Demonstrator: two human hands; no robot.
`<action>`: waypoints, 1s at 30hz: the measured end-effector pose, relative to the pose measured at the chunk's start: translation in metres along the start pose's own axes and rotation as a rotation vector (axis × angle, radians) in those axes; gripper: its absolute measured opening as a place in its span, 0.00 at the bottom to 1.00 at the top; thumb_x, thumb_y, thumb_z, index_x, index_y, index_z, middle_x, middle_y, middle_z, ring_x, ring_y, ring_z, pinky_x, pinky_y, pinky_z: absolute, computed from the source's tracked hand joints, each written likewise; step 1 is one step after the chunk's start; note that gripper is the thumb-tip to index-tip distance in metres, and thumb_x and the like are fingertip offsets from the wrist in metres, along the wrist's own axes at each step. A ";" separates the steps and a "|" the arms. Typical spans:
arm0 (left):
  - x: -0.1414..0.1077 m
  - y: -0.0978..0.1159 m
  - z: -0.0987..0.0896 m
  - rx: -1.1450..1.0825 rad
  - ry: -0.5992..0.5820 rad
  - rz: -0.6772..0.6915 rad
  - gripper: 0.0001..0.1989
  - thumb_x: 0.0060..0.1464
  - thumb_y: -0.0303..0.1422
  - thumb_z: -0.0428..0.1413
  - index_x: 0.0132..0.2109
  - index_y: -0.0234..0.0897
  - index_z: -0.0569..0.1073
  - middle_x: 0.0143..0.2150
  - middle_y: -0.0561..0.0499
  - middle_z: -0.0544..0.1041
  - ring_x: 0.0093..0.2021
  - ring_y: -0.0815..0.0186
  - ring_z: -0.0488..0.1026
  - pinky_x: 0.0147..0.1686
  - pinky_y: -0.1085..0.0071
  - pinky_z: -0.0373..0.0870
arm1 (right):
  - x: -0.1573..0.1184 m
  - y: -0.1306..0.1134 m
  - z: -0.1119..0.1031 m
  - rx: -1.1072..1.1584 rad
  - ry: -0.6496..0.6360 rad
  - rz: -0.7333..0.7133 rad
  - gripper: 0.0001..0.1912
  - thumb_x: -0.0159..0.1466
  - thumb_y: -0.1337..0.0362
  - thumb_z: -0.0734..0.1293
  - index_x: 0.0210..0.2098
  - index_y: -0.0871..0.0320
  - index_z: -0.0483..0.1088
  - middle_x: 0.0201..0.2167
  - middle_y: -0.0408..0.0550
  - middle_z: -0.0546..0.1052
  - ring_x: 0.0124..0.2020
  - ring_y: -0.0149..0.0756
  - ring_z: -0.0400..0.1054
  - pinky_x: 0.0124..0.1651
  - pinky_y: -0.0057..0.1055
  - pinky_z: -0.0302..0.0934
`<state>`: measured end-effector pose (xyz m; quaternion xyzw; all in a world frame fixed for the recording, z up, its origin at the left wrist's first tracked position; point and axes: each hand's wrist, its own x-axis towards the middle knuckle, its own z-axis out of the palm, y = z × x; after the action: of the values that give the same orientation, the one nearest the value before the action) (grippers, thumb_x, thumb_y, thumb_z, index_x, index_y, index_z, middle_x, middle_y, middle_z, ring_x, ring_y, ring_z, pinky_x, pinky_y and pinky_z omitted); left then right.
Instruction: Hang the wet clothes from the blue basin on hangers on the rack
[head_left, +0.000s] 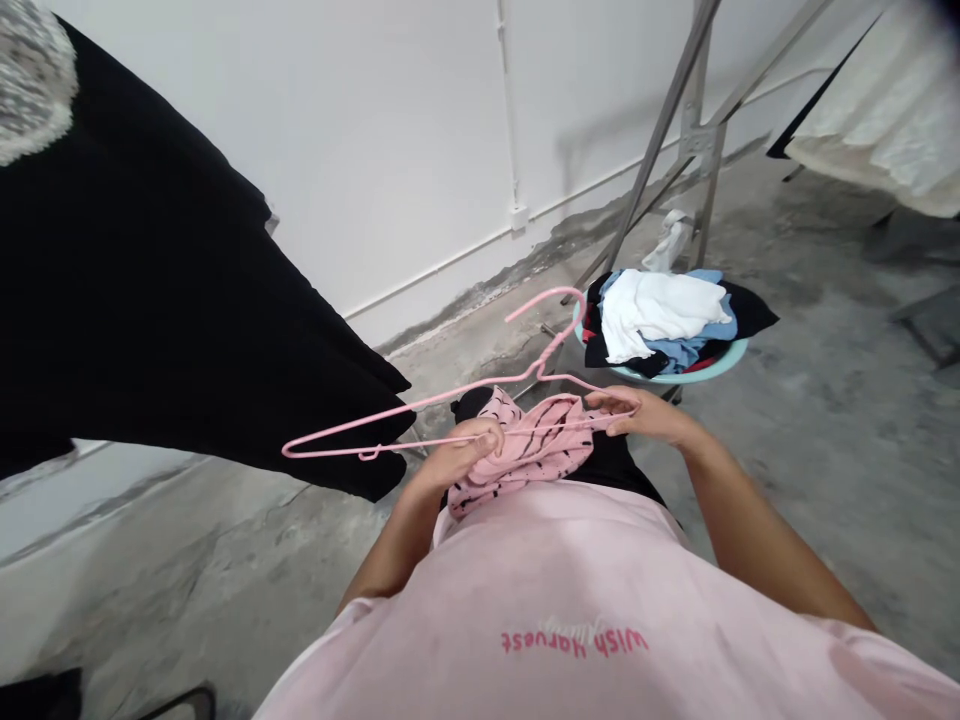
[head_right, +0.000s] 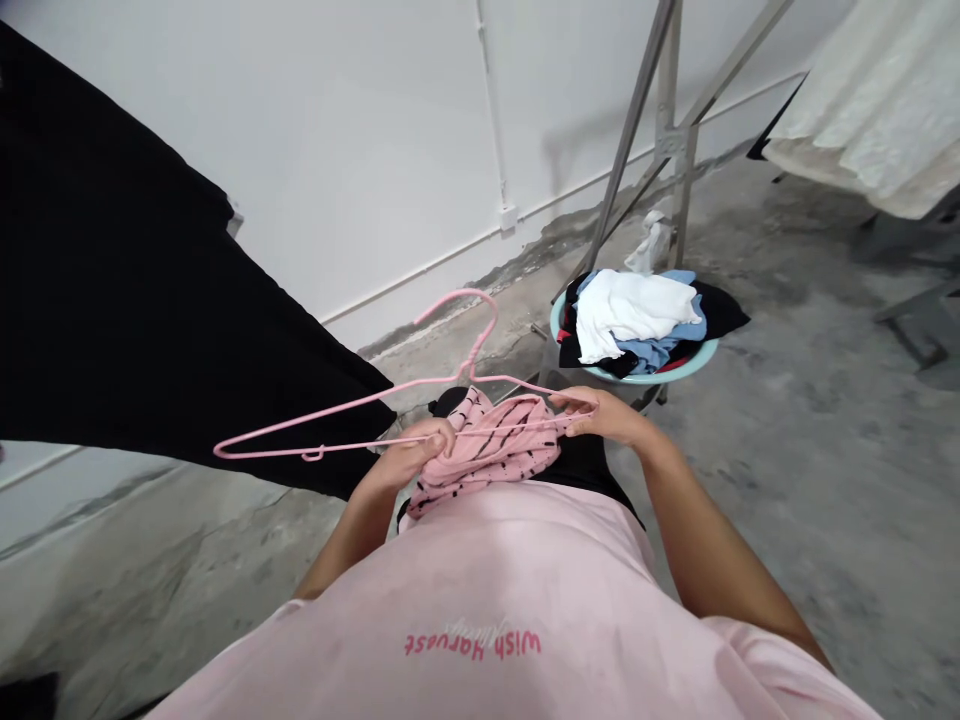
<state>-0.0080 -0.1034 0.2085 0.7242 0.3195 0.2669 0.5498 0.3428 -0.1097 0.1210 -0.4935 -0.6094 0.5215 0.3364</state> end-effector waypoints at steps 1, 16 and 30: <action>-0.001 0.003 0.000 0.021 -0.026 -0.002 0.24 0.57 0.53 0.50 0.27 0.36 0.70 0.27 0.50 0.66 0.30 0.65 0.62 0.35 0.69 0.59 | 0.002 0.000 -0.003 -0.016 0.014 0.003 0.35 0.41 0.59 0.79 0.49 0.57 0.74 0.45 0.52 0.76 0.42 0.41 0.70 0.47 0.39 0.66; 0.006 0.003 0.008 0.004 0.100 -0.076 0.12 0.52 0.41 0.59 0.35 0.37 0.73 0.34 0.49 0.71 0.37 0.63 0.66 0.37 0.71 0.62 | -0.026 -0.115 0.061 0.051 -0.055 -0.358 0.17 0.63 0.55 0.66 0.48 0.53 0.75 0.38 0.50 0.77 0.38 0.35 0.71 0.38 0.29 0.64; -0.011 0.000 -0.006 0.188 0.271 -0.062 0.23 0.45 0.23 0.55 0.50 0.41 0.73 0.43 0.51 0.73 0.45 0.61 0.69 0.47 0.69 0.63 | -0.018 -0.148 0.024 0.659 0.486 -0.606 0.15 0.57 0.48 0.70 0.28 0.52 0.70 0.13 0.36 0.47 0.16 0.25 0.41 0.23 0.27 0.42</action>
<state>-0.0197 -0.1083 0.2099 0.7196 0.4362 0.3140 0.4397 0.2886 -0.1293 0.2608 -0.2694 -0.4325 0.4349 0.7424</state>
